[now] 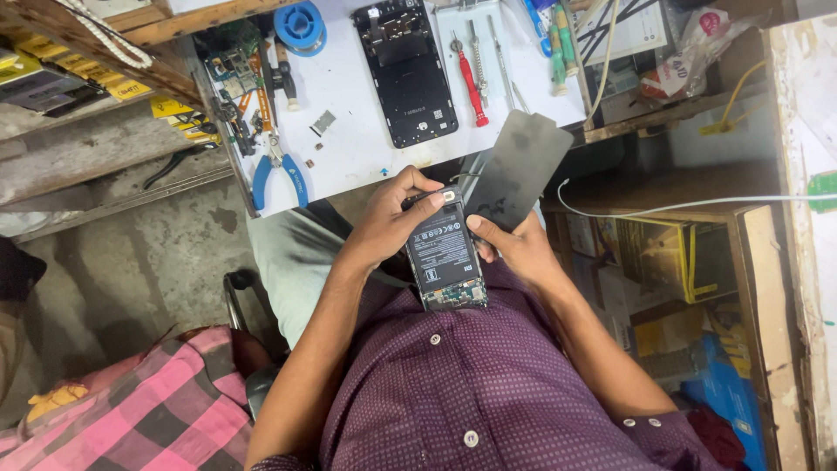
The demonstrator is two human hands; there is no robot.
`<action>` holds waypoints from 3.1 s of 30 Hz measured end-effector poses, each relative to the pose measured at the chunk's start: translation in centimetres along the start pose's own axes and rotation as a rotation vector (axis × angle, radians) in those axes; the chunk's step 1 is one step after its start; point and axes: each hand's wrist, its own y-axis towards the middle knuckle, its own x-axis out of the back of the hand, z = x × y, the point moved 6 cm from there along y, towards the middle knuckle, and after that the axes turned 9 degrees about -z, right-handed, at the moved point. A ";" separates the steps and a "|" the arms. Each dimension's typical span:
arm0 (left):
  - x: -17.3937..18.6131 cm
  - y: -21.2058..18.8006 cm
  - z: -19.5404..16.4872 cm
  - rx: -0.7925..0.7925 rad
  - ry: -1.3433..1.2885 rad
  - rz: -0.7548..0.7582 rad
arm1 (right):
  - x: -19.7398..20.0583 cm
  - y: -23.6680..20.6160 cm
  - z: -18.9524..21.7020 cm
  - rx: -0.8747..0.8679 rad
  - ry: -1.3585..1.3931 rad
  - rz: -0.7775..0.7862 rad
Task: The person sits at a repair bench holding a disassembled smartphone and its detached back panel. They apply liquid from a bottle onto the panel, wipe it, then use a pry tool and screwdriver to work on the phone's internal frame and components.
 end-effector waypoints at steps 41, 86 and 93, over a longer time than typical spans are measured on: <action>-0.4 -0.4 0.4 0.084 -0.104 0.021 | -0.3 -0.3 -0.9 0.025 -0.034 -0.050; -0.1 -0.2 0.7 0.062 -0.138 -0.013 | -0.4 -0.7 -0.4 -0.026 -0.086 -0.043; 0.6 -1.0 0.8 0.142 -0.278 -0.082 | -0.5 -1.0 -0.7 -0.044 -0.088 0.013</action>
